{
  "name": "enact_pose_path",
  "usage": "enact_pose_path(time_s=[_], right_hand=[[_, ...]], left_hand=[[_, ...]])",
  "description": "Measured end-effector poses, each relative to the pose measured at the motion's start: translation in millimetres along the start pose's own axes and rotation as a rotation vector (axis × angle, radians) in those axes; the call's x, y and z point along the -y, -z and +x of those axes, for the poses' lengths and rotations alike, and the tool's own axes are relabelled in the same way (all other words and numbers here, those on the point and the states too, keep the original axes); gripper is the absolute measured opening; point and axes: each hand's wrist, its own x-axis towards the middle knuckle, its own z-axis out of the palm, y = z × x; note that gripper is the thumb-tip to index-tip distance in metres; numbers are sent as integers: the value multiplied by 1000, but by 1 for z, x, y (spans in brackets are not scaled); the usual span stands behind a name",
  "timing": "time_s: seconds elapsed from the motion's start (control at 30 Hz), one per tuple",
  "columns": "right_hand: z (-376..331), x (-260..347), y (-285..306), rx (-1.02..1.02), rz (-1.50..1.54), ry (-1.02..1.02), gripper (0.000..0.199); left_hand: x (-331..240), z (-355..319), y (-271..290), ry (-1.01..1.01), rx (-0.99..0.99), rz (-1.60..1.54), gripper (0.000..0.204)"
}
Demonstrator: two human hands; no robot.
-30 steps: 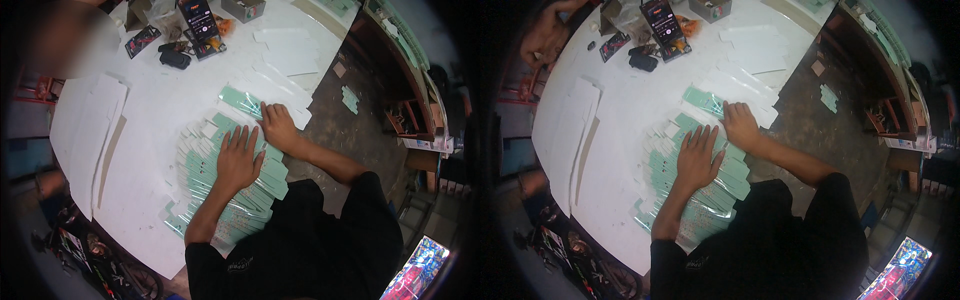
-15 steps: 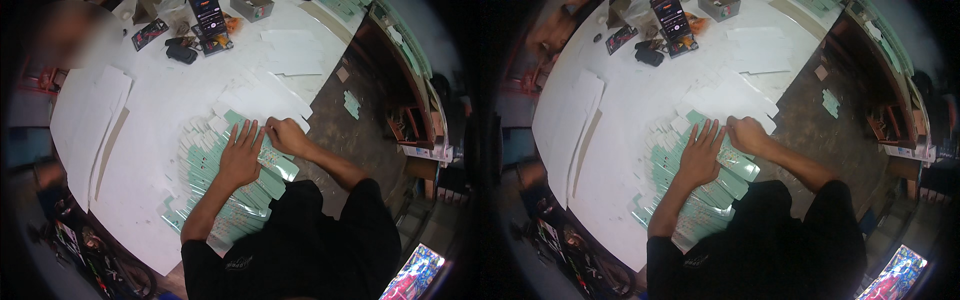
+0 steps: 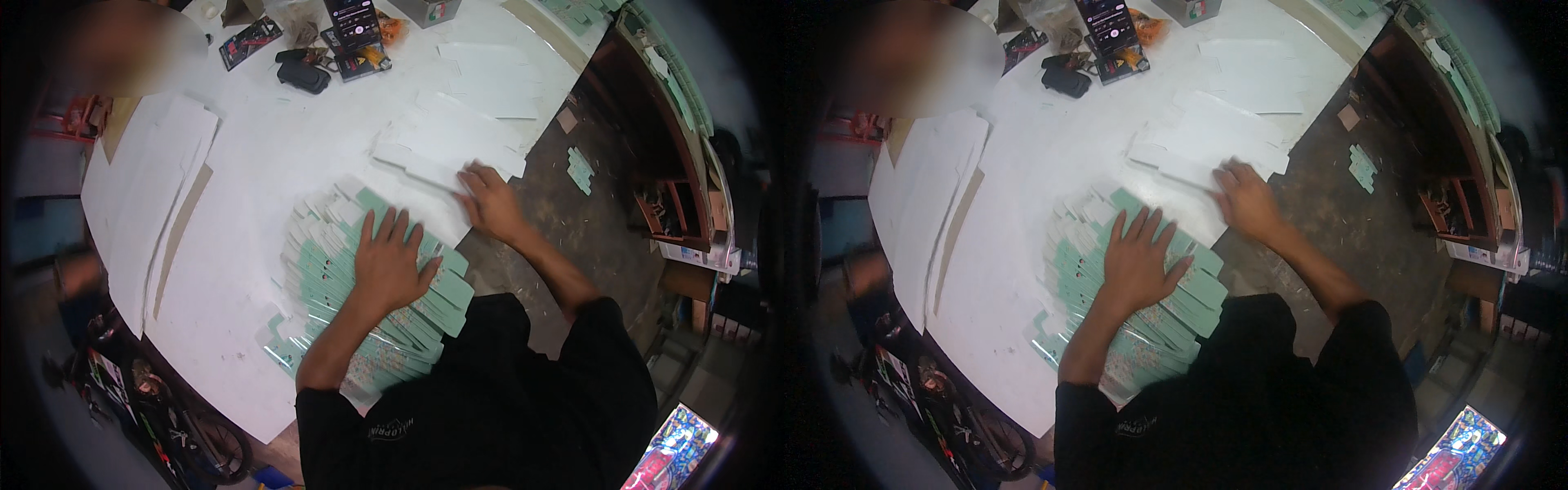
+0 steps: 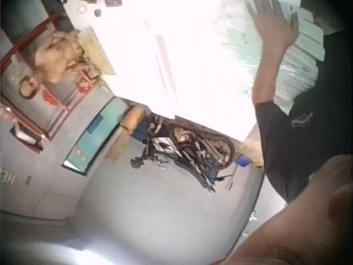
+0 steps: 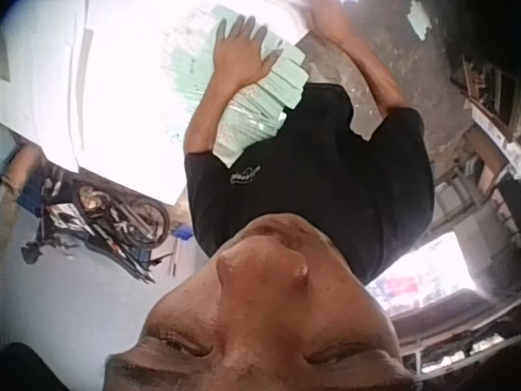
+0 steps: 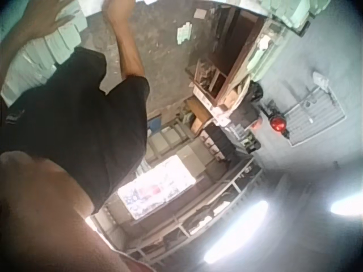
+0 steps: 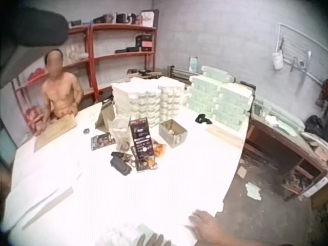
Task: The person picks up stacks of light green paper sheets from a table and places them into a green plastic basket. The person then repeatedly picks up individual white paper sheets and stacks them on top of the green sheets, aligning the edges. The person continues stacking and aligning the sheets into a neat pile.
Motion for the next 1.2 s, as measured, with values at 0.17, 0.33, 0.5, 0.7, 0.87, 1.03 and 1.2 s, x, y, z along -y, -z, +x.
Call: enact_pose_path(time_s=[0.17, 0.33, 0.5, 0.7, 0.87, 1.03, 1.2], right_hand=[[17, 25, 16, 140, 360, -56, 64], [27, 19, -3, -114, -363, 316, 54], [43, 46, 36, 108, 153, -23, 30], [18, 26, -21, 454, 512, -107, 18], [80, -53, 53, -124, -105, 51, 42], [111, -140, 72, -193, -379, 365, 55], [108, -139, 45, -200, -506, 282, 42]], left_hand=[[9, 3, -14, -16, -135, 41, 70], [8, 7, -17, -3, -71, 62, 69], [5, 5, -18, 18, -243, -33, 83], [4, 8, -5, -183, -28, 88, 104], [0, 3, 5, -168, -53, -87, 86], [0, 9, -18, -129, -121, -18, 60], [-2, 6, -17, -111, -142, -4, 49]])
